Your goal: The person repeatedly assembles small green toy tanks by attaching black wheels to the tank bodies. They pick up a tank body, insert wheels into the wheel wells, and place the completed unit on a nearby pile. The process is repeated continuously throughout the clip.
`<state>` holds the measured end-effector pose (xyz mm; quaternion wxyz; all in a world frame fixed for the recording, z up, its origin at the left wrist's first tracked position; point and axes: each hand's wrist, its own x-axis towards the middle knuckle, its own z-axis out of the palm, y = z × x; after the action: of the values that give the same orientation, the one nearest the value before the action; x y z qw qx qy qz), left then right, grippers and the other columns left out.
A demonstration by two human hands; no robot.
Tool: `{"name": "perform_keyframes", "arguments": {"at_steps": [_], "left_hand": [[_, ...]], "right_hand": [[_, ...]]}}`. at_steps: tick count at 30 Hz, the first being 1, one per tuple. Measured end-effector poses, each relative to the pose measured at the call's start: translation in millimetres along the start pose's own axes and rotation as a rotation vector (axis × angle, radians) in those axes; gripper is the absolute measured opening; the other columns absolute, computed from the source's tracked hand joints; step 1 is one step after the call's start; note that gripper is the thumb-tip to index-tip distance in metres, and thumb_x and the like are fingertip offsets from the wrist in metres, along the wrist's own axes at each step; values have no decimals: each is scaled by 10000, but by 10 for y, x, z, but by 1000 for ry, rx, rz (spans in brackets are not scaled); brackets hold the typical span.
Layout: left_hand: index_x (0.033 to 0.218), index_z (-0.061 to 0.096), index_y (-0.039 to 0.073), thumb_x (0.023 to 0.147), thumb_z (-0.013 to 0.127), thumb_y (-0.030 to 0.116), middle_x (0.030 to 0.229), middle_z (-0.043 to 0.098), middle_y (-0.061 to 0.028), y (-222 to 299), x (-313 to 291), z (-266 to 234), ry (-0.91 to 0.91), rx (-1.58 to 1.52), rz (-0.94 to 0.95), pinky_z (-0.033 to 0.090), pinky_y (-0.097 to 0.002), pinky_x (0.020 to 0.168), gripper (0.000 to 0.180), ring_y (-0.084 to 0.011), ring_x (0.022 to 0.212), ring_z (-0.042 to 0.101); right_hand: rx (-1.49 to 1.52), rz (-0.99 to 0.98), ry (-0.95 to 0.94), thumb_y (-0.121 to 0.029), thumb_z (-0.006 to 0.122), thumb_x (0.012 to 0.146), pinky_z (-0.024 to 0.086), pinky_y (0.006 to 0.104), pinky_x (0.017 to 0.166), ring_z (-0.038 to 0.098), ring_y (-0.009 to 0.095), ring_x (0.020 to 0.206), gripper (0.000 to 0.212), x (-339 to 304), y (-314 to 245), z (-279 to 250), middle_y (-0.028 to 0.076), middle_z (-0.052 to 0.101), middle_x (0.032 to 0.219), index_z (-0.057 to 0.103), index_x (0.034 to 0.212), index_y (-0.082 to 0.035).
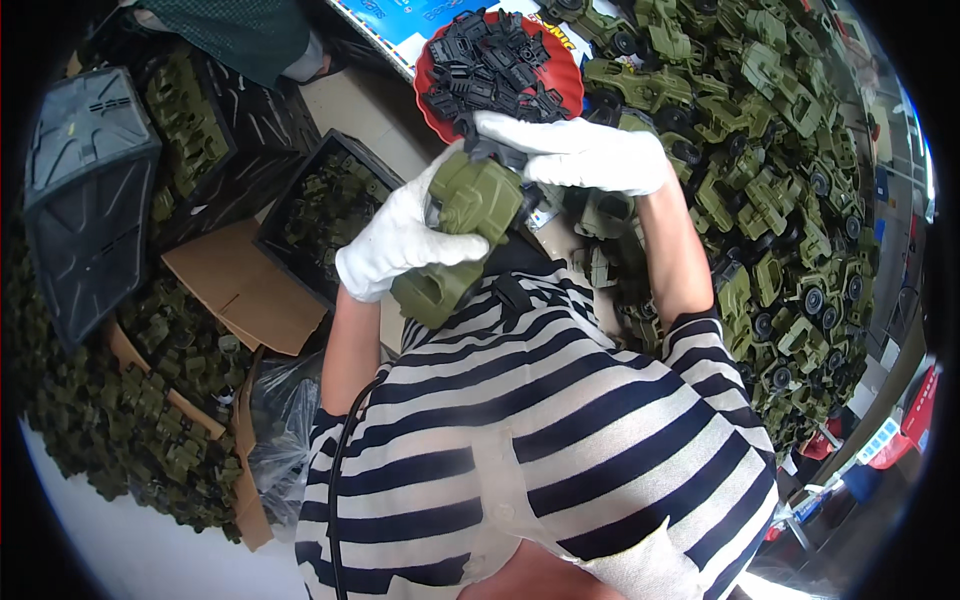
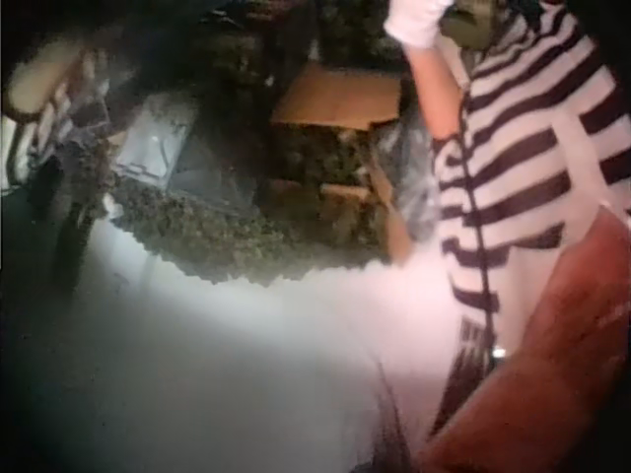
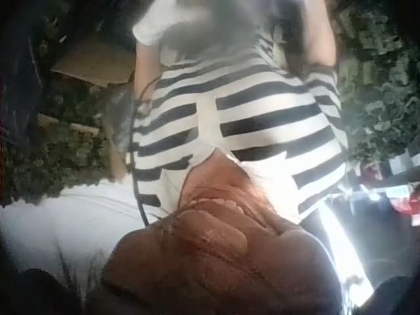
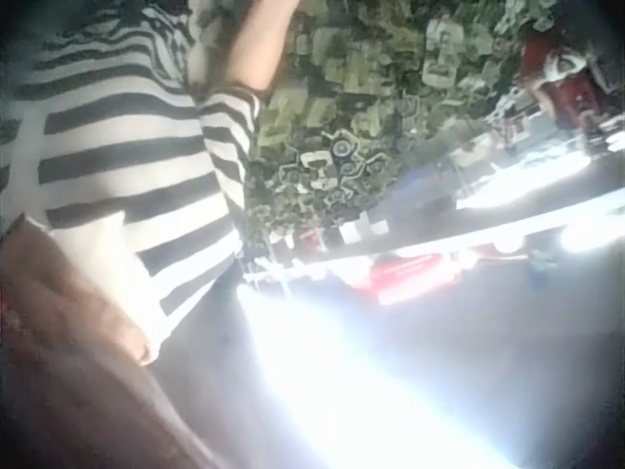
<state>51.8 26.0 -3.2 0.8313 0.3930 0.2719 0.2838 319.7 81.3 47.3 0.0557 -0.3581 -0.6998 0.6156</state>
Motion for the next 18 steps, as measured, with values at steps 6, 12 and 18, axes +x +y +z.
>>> {"name": "perform_keyframes", "arguments": {"at_steps": [6,12,18], "left_hand": [[1455,408,-12,777,802,81,1346,569,-70,70,-8,39,-108,-100,-57,385,-310,1070,789,-145,1227,521],[1454,417,-9,772,822,192,1346,565,-52,-59,-60,67,-159,-198,-126,362,-299,1071,818,-135,1217,508],[1440,424,-19,723,858,359,1336,563,-62,-56,-145,42,-87,-256,-163,393,-314,1044,920,-145,1192,516]], "right_hand": [[87,-81,47,-379,715,884,345,368,1121,448,253,1366,755,-8,73,5,137,457,1495,412,1475,-20],[302,-246,128,-496,690,866,328,385,1122,468,278,1331,822,-33,233,181,163,511,1432,427,1458,11],[140,-218,249,-508,608,907,374,366,1080,532,236,1256,710,-143,219,279,147,565,1389,525,1389,8]]}}
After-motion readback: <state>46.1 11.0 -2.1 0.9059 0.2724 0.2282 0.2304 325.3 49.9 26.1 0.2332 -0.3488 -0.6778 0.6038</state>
